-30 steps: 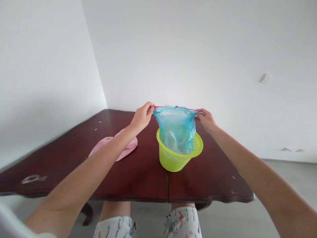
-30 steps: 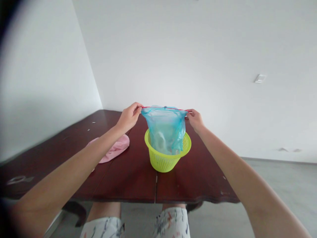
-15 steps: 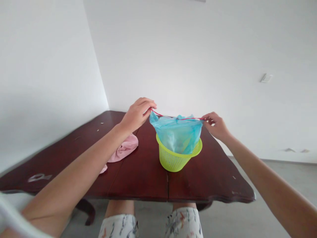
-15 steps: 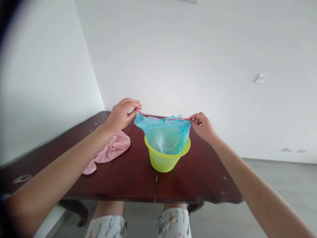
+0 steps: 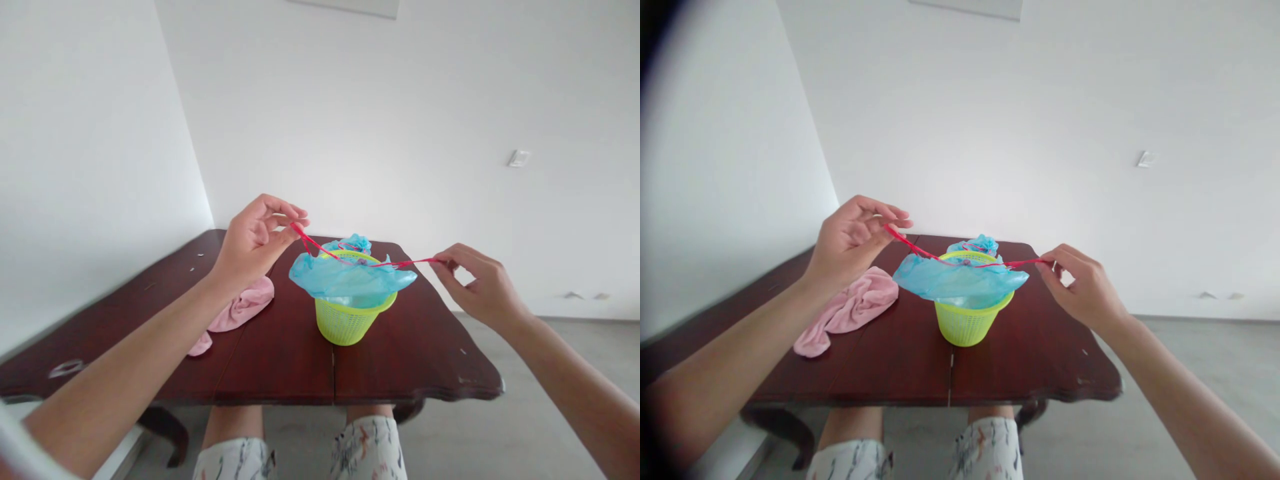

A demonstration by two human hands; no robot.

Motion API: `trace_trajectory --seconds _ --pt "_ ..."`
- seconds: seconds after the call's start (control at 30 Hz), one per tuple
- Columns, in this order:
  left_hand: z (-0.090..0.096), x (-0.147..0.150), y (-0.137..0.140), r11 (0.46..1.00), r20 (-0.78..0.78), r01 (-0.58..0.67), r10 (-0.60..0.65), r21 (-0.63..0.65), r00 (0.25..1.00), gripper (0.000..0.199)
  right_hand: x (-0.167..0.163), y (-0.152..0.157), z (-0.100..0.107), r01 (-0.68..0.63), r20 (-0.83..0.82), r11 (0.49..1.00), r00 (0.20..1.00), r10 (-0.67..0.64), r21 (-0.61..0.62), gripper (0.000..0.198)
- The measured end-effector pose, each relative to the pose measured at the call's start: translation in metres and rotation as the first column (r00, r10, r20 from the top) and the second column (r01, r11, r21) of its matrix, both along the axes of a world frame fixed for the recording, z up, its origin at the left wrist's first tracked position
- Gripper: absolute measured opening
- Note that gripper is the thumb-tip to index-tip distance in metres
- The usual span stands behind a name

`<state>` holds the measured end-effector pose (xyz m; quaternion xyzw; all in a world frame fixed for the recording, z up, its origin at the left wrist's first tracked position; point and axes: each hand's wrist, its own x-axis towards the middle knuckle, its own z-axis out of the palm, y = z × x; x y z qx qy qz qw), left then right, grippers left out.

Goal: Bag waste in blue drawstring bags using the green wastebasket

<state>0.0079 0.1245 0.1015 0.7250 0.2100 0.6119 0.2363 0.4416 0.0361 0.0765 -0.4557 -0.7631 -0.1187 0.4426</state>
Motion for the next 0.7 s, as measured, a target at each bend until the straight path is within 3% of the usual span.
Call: trace_trajectory --seconds 0.13,0.2,0.33,0.47,0.57,0.7 --pt "0.022 0.012 -0.009 0.991 -0.095 -0.125 0.13 0.048 0.987 0.047 -0.024 -0.001 0.019 -0.004 -0.343 0.996 0.939 0.036 0.092 0.032" --pt "0.035 0.016 -0.01 0.994 -0.157 -0.104 0.105 0.014 0.982 0.059 -0.038 0.001 0.033 -0.055 -0.479 0.991 0.871 0.108 0.123 0.036" --pt "0.057 0.018 -0.004 0.993 -0.182 -0.06 0.04 -0.1 0.982 0.086 -0.055 0.011 0.057 -0.041 -0.6 0.951 0.767 0.227 0.308 0.028" --pt "0.066 0.002 0.013 0.96 -0.246 -0.067 -0.002 -0.271 0.969 0.105 -0.052 0.03 0.06 0.029 -0.673 0.879 0.655 0.343 0.476 0.019" --pt "0.062 -0.015 0.023 0.905 -0.286 -0.03 -0.104 -0.425 0.952 0.11 -0.046 0.04 0.051 0.174 -0.669 0.808 0.67 0.322 0.563 0.014" --pt "0.051 -0.028 0.032 0.901 -0.243 -0.041 -0.072 -0.432 0.967 0.098 -0.039 0.042 0.035 0.27 -0.564 0.692 0.79 0.238 0.67 0.014"
